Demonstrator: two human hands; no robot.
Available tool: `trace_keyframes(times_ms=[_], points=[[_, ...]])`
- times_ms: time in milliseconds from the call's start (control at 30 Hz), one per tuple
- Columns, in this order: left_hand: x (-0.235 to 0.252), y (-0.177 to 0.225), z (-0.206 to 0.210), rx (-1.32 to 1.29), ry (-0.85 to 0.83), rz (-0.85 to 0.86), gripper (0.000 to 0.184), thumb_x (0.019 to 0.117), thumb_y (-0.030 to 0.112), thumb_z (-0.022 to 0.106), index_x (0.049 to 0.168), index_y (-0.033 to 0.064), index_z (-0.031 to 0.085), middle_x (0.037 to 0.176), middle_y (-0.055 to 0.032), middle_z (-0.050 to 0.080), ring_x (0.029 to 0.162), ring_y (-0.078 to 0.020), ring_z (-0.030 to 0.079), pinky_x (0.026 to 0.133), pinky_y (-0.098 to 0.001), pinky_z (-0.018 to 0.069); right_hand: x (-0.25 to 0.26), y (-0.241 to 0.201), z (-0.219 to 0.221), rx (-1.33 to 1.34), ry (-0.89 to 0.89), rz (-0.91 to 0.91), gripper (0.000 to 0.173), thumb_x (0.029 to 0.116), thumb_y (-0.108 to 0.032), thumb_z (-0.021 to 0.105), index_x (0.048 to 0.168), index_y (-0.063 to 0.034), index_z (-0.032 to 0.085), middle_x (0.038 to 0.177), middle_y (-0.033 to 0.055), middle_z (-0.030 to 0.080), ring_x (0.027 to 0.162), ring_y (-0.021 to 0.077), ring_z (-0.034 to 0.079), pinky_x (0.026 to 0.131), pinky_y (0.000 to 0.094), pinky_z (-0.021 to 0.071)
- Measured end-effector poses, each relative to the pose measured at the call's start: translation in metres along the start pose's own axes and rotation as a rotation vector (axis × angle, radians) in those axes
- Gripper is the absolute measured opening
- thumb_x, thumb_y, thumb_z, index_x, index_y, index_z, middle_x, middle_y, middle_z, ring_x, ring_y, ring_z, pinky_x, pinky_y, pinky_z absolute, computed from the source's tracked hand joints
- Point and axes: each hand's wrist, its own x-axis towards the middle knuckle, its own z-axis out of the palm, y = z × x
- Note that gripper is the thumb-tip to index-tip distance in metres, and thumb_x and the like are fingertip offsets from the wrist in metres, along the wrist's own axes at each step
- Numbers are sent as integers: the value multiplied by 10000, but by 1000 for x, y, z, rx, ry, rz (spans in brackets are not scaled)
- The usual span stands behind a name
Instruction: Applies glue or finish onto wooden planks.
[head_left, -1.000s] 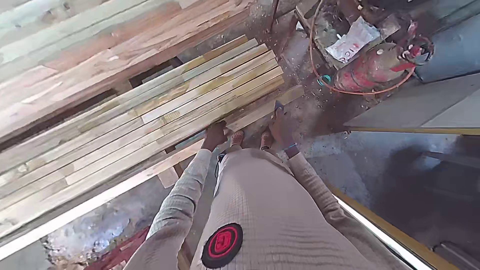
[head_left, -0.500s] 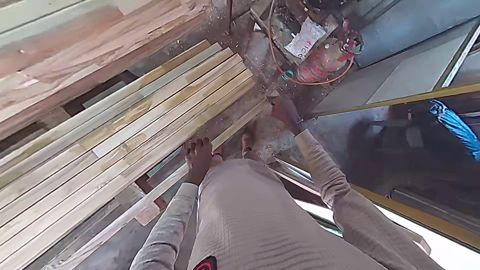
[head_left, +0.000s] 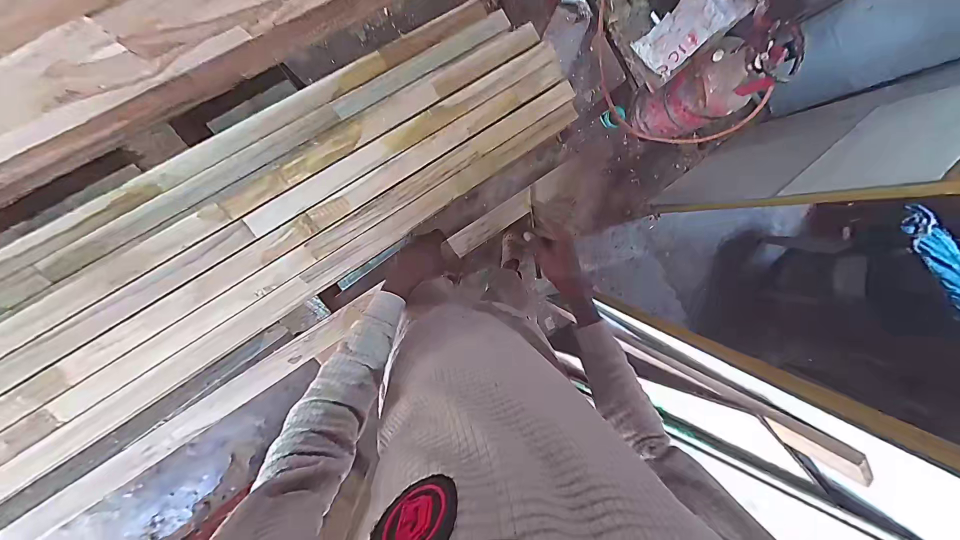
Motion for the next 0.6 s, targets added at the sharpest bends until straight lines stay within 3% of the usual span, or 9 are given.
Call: trace_keyframes(times_ms=[67,100,133,200,267,367,433,500,600], points=[[-9,-27,-4,-8,-49,5,822,669,501,941,1318,116,616,1147,-232,694,1088,-443,664,891,-716,513,4,25,44,-234,82,-177,577,994,-148,639,1547,-170,477,1407,223,577,1122,375,659,901,556,577],[-13,-44,-6,4,-83,11,829,675,486,946,1331,110,607,1166,-233,689,1109,-439,658,916,-710,505,-1,33,67,-339,107,-201,618,992,-101,609,1578,-177,428,1438,263,531,1101,411,665,856,569,592],[-16,-61,-7,18,-114,23,831,681,471,950,1340,104,599,1180,-232,685,1126,-432,654,938,-699,501,-12,37,87,-454,143,-216,659,967,-50,604,1586,-157,406,1397,279,528,988,392,694,753,532,618],[-29,-88,-4,6,-128,46,772,689,406,955,1310,84,628,1155,-222,695,1108,-420,658,945,-684,501,-45,19,105,-658,97,-113,658,943,-42,595,1567,-134,411,1359,283,482,855,339,697,651,463,617],[-43,-97,3,-28,-44,25,599,726,299,932,1221,64,689,1063,-218,721,1029,-426,682,886,-692,523,-62,-12,95,-641,36,3,565,962,-94,588,1517,-129,488,1353,291,516,920,383,689,711,507,608],[-64,-73,12,107,36,-111,523,826,309,815,1245,58,628,1104,-260,688,1077,-487,657,843,-718,511,-44,-39,52,-440,99,127,500,1021,-175,577,1503,-71,494,1291,314,555,1059,455,633,829,580,568],[-74,-62,20,171,105,-126,494,865,302,764,1263,51,615,1135,-261,688,1098,-493,654,845,-716,510,-13,-44,27,-393,165,204,360,1025,-195,557,1335,-19,610,1107,264,652,1002,419,657,838,578,541],[-81,-57,25,197,153,-118,457,868,279,754,1238,45,625,1127,-249,694,1084,-483,663,842,-708,511,6,-50,20,-395,141,279,288,1031,-196,551,1200,7,665,1039,229,685,980,393,671,853,574,528],[-82,-55,28,184,202,-114,427,851,245,754,1206,41,631,1116,-238,695,1077,-462,669,850,-688,517,-6,-66,45,-407,54,314,287,988,-174,589,1205,-3,669,1146,251,664,1066,417,661,879,602,536]])
